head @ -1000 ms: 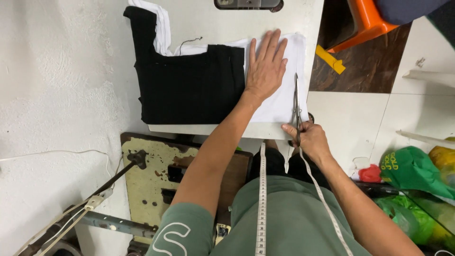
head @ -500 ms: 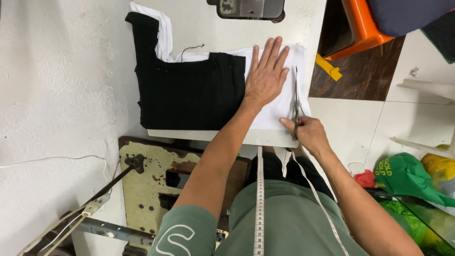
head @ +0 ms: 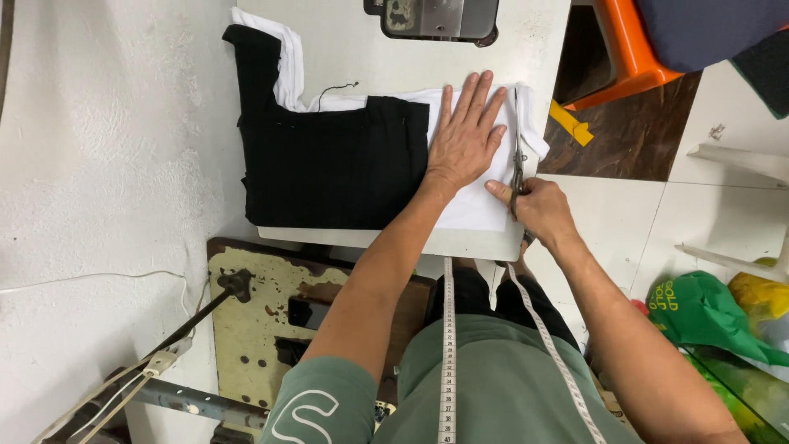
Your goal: Aligning, smoothing, and trimming black and white fabric pieces on a workbench in preparation for sewing.
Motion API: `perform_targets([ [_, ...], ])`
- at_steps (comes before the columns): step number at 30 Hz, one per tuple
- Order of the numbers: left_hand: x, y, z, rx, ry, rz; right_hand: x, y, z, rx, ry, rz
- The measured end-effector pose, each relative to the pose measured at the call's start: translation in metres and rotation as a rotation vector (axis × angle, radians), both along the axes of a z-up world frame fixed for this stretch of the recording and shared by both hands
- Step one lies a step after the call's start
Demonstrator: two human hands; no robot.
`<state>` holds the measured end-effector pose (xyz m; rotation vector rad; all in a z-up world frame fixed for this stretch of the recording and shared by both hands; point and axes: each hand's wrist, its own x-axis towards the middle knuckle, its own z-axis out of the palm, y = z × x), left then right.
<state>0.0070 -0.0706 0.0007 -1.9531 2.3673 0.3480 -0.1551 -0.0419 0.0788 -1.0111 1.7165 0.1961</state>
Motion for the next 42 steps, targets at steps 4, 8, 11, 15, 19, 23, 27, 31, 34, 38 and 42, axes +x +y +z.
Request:
perform_targets([
  [4, 0.000, -0.001, 0.000, 0.000, 0.005, 0.002, -0.007, 0.005, -0.009, -0.080, -0.071, -0.060],
  [8, 0.000, 0.002, -0.006, -0.043, 0.031, 0.003, -0.008, 0.004, -0.012, -0.055, -0.060, -0.064],
  [11, 0.000, 0.001, -0.008, -0.066, 0.026, 0.004, 0.008, -0.020, 0.011, 0.002, 0.030, 0.053],
  [15, 0.001, 0.000, -0.006, -0.084, 0.038, 0.005, -0.004, -0.013, -0.016, -0.089, -0.051, -0.010],
  [19, -0.002, 0.002, -0.020, -0.061, 0.070, 0.034, -0.009, -0.009, -0.023, -0.153, -0.105, -0.036],
  [23, -0.003, 0.001, -0.022, -0.026, 0.094, 0.057, -0.018, -0.014, -0.062, -0.279, -0.077, 0.079],
  [27, -0.004, 0.001, -0.025, -0.047, 0.097, 0.068, -0.021, -0.011, -0.062, -0.256, -0.190, 0.005],
  [31, -0.004, 0.001, -0.028, -0.054, 0.107, 0.068, -0.029, -0.011, -0.059, -0.249, -0.221, -0.030],
  [34, -0.006, 0.001, -0.025, -0.081, 0.098, 0.076, -0.044, -0.019, -0.059, -0.276, -0.190, 0.064],
  [38, -0.005, -0.001, -0.036, -0.215, 0.126, 0.101, -0.059, -0.062, -0.065, -0.429, 0.009, 0.212],
  [42, -0.010, 0.007, -0.035, -0.364, 0.114, 0.239, -0.056, -0.178, -0.087, -0.624, 0.055, 0.498],
])
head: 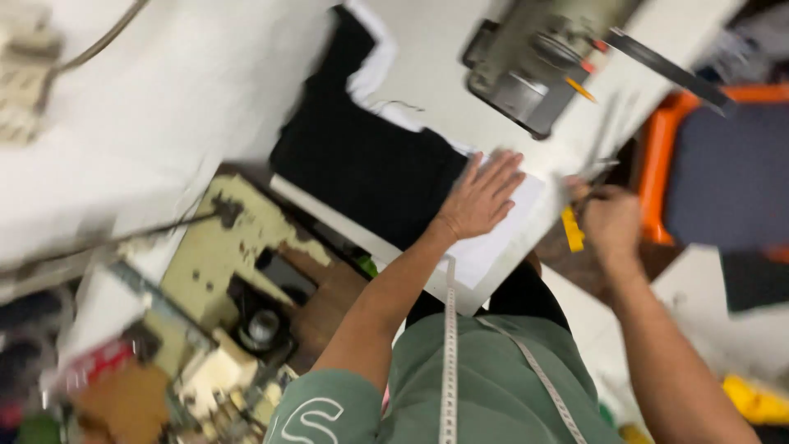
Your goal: Aligning, smoothing, and trimming black and white fabric pieces on a workbench in preparation for sewing.
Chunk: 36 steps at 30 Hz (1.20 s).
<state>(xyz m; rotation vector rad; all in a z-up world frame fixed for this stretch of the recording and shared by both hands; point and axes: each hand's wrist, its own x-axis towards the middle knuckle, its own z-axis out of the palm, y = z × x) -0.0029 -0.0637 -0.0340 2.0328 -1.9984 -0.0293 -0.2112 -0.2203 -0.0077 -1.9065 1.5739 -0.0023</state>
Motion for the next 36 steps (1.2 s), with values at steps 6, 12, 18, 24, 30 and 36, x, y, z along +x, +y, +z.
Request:
perform_targets([
  [6, -0.031, 0.032, 0.027, 0.019, -0.006, 0.633, 0.051, -0.168, -0.018, -0.218, 0.258, 0.543],
  [12, -0.095, 0.059, 0.033, 0.163, 0.054, 0.815, 0.085, -0.198, 0.009, 0.080, 0.246, 0.586],
  [18, -0.179, 0.083, 0.025, 0.236, 0.306, 0.760, 0.044, -0.201, -0.032, -0.308, -0.025, 0.709],
  [24, -0.165, 0.091, 0.063, 0.065, 0.406, 0.725, 0.036, -0.178, -0.003, -0.617, -0.207, 0.839],
  [30, -0.061, 0.082, 0.075, -0.275, 0.387, 0.914, 0.062, -0.107, 0.056, -0.558, -0.415, 0.868],
  [36, 0.076, 0.030, 0.014, -0.245, 0.241, 1.032, 0.087, -0.014, 0.056, -0.141, -0.299, 0.866],
])
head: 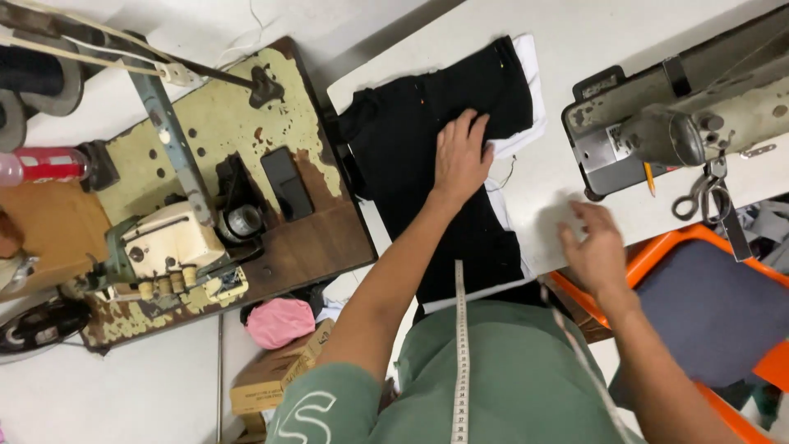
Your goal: Aligning, smoothing, and trimming black and white fabric pieces on a workbench in preparation for sewing.
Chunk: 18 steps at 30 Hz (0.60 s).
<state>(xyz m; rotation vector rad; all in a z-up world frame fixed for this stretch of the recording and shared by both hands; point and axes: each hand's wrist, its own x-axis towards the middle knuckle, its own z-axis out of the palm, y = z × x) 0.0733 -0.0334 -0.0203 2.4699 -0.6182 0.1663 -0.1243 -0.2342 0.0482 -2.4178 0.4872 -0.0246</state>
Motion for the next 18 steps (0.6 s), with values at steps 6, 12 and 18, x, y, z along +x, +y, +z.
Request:
perform_targets([
  [6, 0.047, -0.012, -0.057, 0.053, -0.093, -0.084, 0.022, 0.051, 0.007, 0.276, 0.120, -0.026],
  [12, 0.031, 0.009, 0.011, -0.429, 0.366, 0.330, 0.038, 0.060, 0.010, 0.381, 0.144, 0.000],
  [18, 0.019, 0.029, 0.002, -0.633, 0.547, 0.662, 0.061, 0.073, 0.007, 0.328, -0.008, 0.237],
])
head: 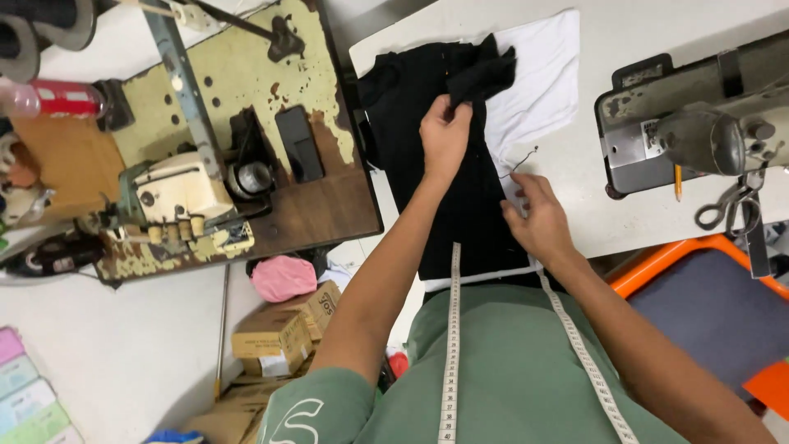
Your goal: Aligning, smoothing, and trimming black and white fabric pieces on a workbench in preparation for sewing.
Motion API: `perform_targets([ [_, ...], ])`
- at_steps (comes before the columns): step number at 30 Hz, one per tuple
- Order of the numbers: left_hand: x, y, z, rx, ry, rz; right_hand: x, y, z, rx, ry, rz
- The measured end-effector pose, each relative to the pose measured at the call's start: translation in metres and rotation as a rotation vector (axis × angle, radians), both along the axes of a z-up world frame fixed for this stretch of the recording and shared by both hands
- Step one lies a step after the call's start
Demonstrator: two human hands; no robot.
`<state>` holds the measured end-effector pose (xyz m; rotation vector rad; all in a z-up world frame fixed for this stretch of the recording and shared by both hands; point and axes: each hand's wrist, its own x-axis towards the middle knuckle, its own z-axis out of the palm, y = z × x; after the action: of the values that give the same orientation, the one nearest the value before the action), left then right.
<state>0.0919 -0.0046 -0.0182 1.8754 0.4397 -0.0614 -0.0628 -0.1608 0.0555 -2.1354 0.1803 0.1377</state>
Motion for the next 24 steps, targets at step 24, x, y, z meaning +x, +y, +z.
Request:
perform_targets([
  [24, -0.127, -0.023, 0.180, -0.191, -0.278, 0.411, -0.030, -0.001, 0.009, 0.457, 0.093, 0.209],
])
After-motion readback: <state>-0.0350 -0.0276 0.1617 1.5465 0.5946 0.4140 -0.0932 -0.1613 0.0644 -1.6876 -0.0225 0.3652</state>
